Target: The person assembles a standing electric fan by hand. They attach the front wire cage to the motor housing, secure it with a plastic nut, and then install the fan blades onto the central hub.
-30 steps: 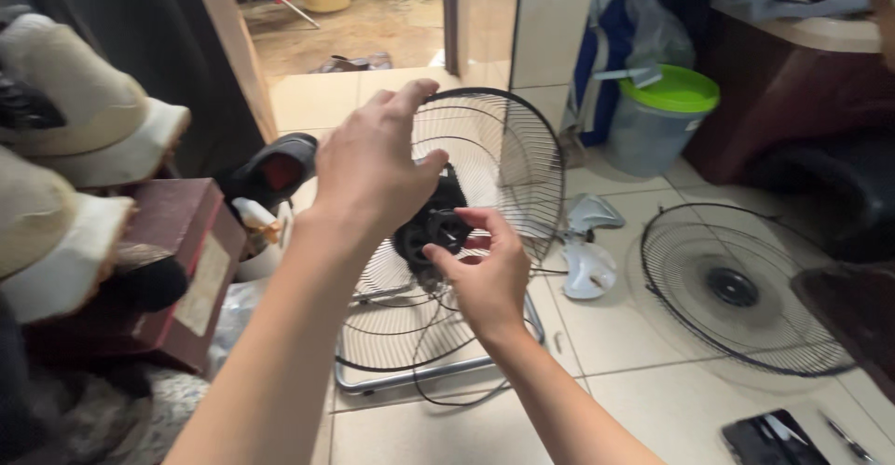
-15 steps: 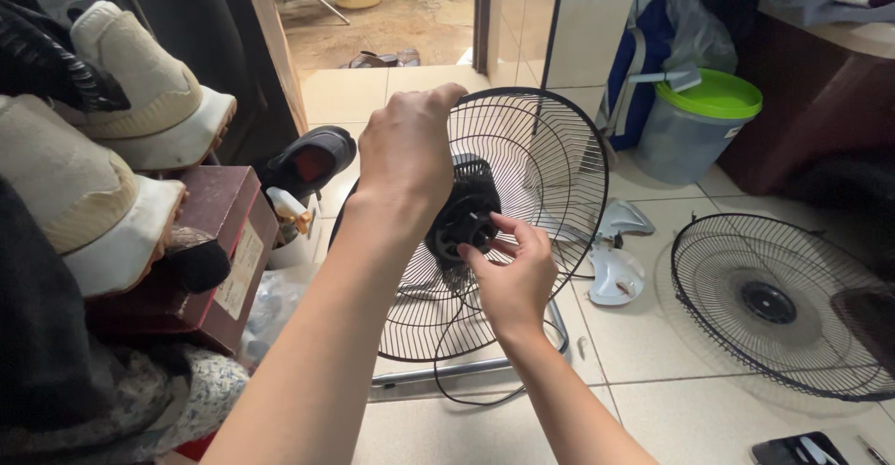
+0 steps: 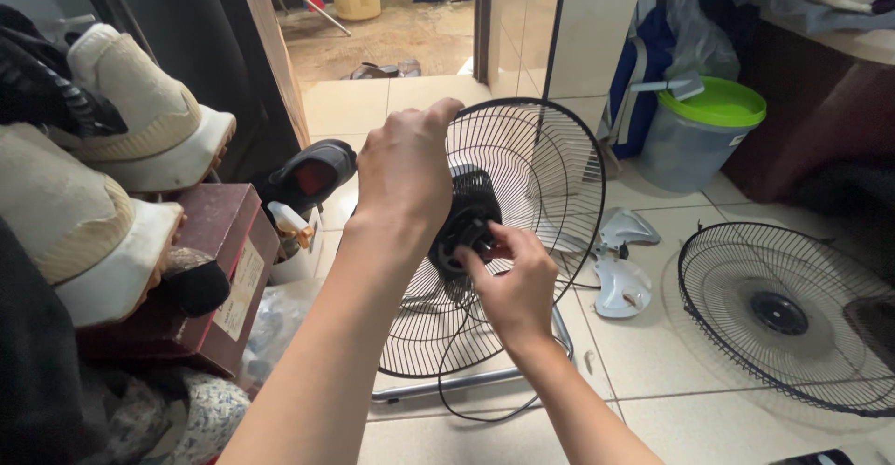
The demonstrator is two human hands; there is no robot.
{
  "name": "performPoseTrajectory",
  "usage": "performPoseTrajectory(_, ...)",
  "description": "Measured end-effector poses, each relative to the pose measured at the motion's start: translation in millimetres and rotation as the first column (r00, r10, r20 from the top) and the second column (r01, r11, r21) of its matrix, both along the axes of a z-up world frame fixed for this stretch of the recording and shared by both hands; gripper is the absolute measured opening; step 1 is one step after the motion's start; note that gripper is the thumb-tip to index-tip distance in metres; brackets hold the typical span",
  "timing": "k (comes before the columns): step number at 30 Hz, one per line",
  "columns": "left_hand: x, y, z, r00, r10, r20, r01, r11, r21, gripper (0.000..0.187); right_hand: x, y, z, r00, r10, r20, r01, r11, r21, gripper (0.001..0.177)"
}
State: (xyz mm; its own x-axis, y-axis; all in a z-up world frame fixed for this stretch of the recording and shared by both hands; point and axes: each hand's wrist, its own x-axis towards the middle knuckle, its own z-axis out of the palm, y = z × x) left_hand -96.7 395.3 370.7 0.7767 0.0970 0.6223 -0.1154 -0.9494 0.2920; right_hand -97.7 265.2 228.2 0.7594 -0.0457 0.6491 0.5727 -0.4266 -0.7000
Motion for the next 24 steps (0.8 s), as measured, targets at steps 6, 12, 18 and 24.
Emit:
performPoseTrajectory(6, 5.2, 2.4, -1.6, 1.0, 0.001, -0.017, -0.001, 1.0, 0.0, 0.043, 11.1, 5.2, 7.3, 0.887, 0.145, -0.438, -0.015, 0.958, 0.287, 0.041)
performPoseTrajectory(12, 5.0, 2.0, -2.5, 1.0, -0.007, 0.005, 0.007, 1.0, -0.01, 0.043, 10.1, 7.9, 4.9, 0.962, 0.137, -0.237, -0.092, 0.977, 0.192, 0.039)
performPoseTrajectory(18, 5.4, 1.5, -4.3, 1.0, 0.017, 0.013, -0.017, 1.0, 0.015, 0.045, 4.5, -2.0, 0.5, 0.951, 0.075, 0.301, 0.019, 0.954, -0.298, 0.043)
performPoseTrajectory(24, 8.2, 2.1, -4.5, 1.0, 0.002, -0.006, -0.003, 1.0, -0.016, 0.05, 16.0, 4.9, -2.6, 0.999, 0.04, -0.035, -0.041, 0.999, -0.01, 0.035)
